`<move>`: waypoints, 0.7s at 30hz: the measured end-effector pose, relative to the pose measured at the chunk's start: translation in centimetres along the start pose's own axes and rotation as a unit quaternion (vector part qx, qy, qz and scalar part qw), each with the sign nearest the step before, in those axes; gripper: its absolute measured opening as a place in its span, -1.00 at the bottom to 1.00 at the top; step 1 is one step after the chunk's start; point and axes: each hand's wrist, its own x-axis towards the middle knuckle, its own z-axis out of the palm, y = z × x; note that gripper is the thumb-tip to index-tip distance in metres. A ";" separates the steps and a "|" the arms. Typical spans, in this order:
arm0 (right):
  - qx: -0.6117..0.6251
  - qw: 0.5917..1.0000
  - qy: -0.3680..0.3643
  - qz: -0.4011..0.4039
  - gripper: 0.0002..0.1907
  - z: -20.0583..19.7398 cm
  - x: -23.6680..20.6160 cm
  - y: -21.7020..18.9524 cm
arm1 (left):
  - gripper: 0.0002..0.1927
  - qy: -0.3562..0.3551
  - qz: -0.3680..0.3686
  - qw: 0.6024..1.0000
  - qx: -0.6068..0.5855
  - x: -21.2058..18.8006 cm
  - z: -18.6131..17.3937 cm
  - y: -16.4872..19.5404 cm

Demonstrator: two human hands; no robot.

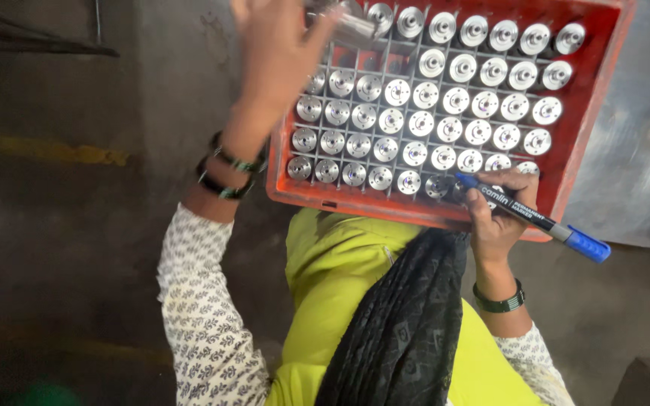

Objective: The person holds a cylindrical metal part in one hand and a permanent marker in the other, writing a mark on each part. They place the marked part into a compartment of a red grid tray and pick up the next unmarked part, repeating this cycle across the tray.

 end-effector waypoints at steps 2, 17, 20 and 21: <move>-0.011 1.000 -0.002 -0.007 -0.69 0.1 0.1 -0.1 | -0.71 -0.047 -0.038 0.894 -0.443 -2.0 -3.2 1.2; -0.029 0.999 0.014 -0.035 -0.69 -0.6 -0.6 1.1 | -0.51 0.017 -0.299 0.578 -0.759 -10.5 6.2 13.2; -0.032 0.999 0.012 -0.033 -0.69 -0.5 -0.5 1.0 | -0.48 0.029 -0.298 0.588 -0.752 -11.2 7.7 13.5; -0.034 0.999 0.013 -0.033 -0.69 -0.2 -0.4 0.7 | -0.47 0.031 -0.295 0.590 -0.751 -11.4 8.1 13.5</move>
